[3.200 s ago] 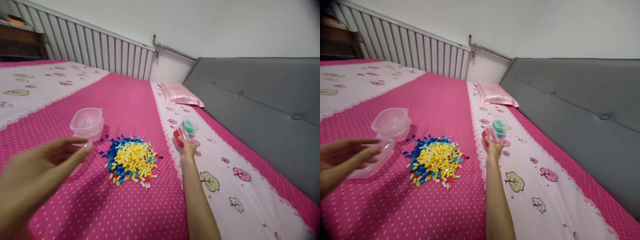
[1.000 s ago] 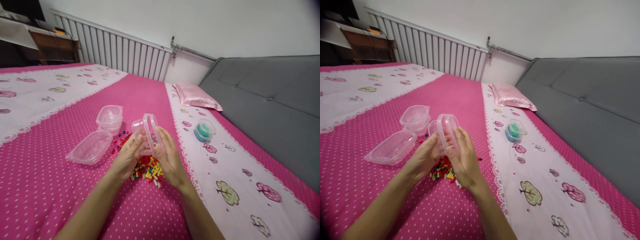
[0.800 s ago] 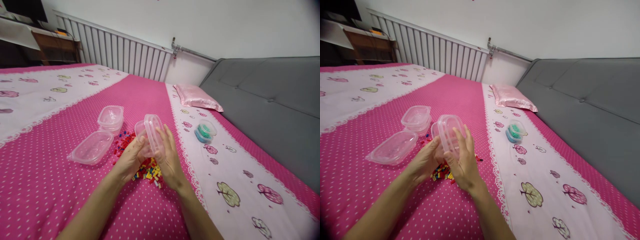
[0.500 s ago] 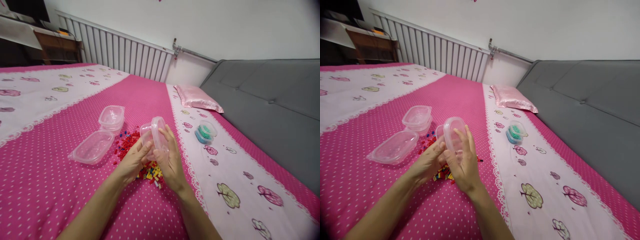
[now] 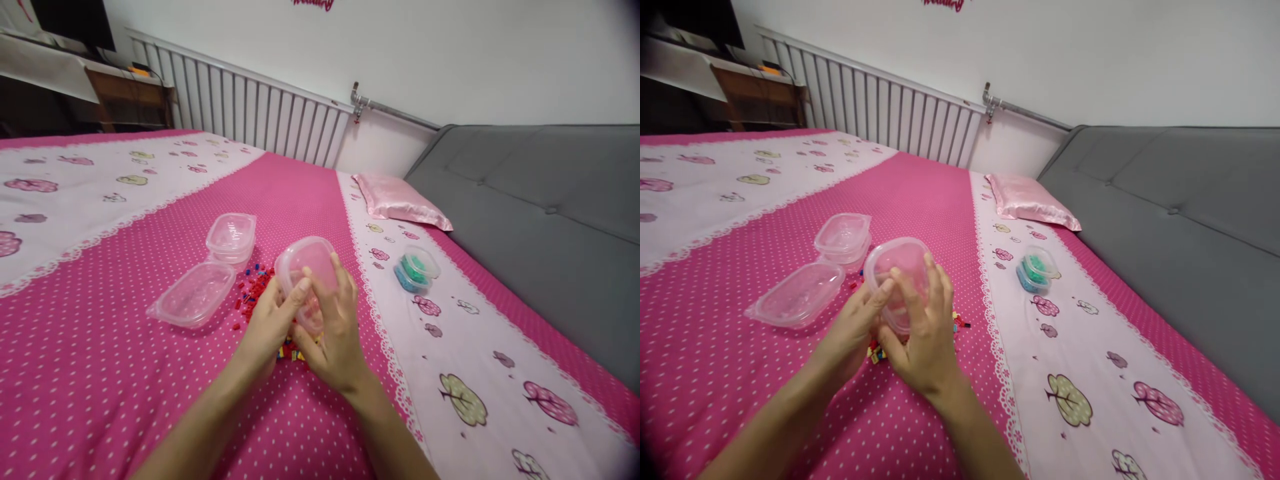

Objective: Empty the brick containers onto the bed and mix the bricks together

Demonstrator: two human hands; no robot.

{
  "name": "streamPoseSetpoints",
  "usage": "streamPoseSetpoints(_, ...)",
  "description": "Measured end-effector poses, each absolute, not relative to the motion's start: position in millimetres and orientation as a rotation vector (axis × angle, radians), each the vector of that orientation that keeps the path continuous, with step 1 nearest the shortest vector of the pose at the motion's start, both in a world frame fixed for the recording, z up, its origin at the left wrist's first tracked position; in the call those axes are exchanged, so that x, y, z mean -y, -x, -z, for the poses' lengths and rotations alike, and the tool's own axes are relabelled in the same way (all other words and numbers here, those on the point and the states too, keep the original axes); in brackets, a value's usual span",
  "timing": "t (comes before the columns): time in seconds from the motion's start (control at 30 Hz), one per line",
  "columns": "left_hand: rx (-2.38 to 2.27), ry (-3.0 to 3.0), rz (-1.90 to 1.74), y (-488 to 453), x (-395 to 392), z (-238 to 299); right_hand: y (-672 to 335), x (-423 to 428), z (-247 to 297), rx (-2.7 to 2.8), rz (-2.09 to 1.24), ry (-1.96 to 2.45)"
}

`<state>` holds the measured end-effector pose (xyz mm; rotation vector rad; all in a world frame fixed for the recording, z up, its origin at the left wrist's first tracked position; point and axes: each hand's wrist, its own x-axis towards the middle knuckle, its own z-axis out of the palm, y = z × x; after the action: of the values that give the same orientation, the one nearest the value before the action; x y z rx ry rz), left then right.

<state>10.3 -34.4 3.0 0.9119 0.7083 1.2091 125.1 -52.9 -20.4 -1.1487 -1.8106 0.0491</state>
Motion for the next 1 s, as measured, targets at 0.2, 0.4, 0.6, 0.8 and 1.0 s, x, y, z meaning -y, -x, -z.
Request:
streamPoseSetpoints(0.2,-0.739,-1.023,-1.130,2,20,1,-127,57,17,1.355,-0.472,1.044)
streamPoseSetpoints(0.4,-0.624,-1.182,-0.956,-1,21,6,-135,55,9,1.148,-1.061,0.952)
streamPoseSetpoints(0.6,-0.640,-1.226,-0.918,-2,22,7,-135,53,14,1.107,-0.807,1.038)
streamPoseSetpoints(0.8,-0.753,-1.318,-0.876,0,26,-1,-130,52,17,1.048,-0.814,1.122)
streamPoseSetpoints(1.0,-1.031,-1.422,-0.938,52,26,-22,-123,58,20,1.162,-1.128,0.967)
